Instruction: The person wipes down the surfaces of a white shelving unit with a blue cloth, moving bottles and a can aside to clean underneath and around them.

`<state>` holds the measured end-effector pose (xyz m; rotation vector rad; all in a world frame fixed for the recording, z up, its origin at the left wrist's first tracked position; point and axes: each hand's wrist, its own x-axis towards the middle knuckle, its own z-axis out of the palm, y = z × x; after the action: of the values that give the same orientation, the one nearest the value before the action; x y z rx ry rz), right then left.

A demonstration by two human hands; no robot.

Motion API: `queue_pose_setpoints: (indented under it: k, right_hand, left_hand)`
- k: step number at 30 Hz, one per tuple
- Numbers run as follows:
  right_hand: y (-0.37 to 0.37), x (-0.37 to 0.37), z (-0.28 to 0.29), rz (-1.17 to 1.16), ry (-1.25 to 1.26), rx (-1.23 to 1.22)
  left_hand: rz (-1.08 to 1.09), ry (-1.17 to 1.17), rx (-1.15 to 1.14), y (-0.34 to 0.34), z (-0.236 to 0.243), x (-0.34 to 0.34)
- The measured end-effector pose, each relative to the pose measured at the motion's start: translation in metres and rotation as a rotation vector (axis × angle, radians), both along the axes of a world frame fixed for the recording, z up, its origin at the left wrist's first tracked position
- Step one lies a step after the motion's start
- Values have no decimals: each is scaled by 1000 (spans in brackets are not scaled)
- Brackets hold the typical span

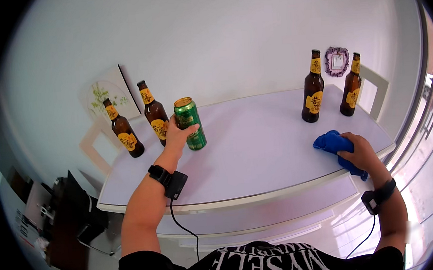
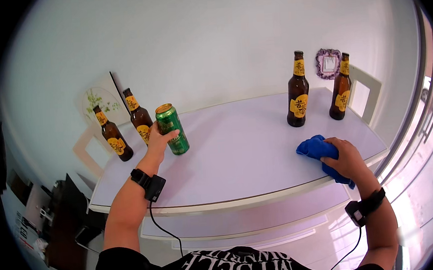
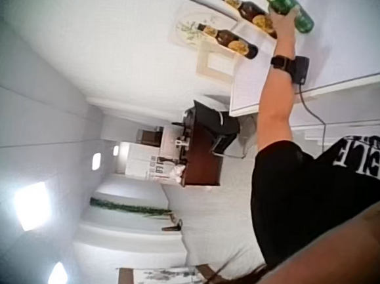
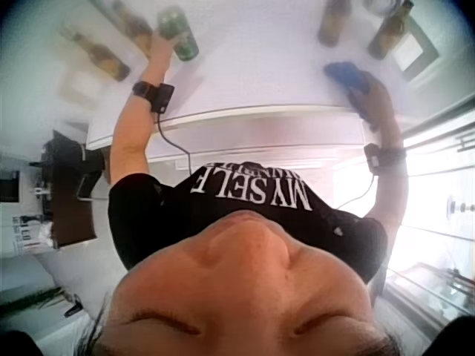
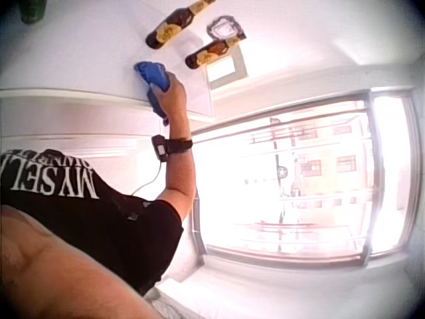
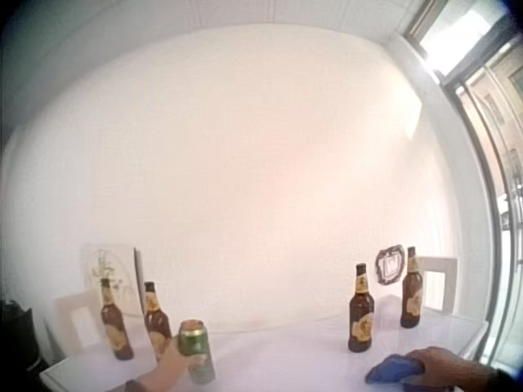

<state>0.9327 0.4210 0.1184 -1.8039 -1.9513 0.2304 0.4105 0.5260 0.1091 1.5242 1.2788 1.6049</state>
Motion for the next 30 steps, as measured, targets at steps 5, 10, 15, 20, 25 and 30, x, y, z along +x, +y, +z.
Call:
queue_pose_setpoints:
  k: [5, 10, 15, 20, 25, 30]
  right_hand:
    - [21, -16, 60, 42, 162, -130]
    - [49, -76, 111, 282, 157, -145]
    - [78, -155, 151, 347, 194, -215]
    - [101, -210, 135, 490, 340, -238]
    - [114, -238, 70, 808, -390, -346]
    - [108, -272, 22, 875, -640, -347]
  left_hand:
    - [-8, -12, 30, -9, 2, 11]
    - [-25, 35, 95, 14, -19, 3]
    - [47, 139, 132, 10, -21, 3]
    - [140, 186, 44, 1, -14, 3]
    - [188, 191, 124, 5, -11, 9]
    - [231, 250, 157, 7, -16, 11]
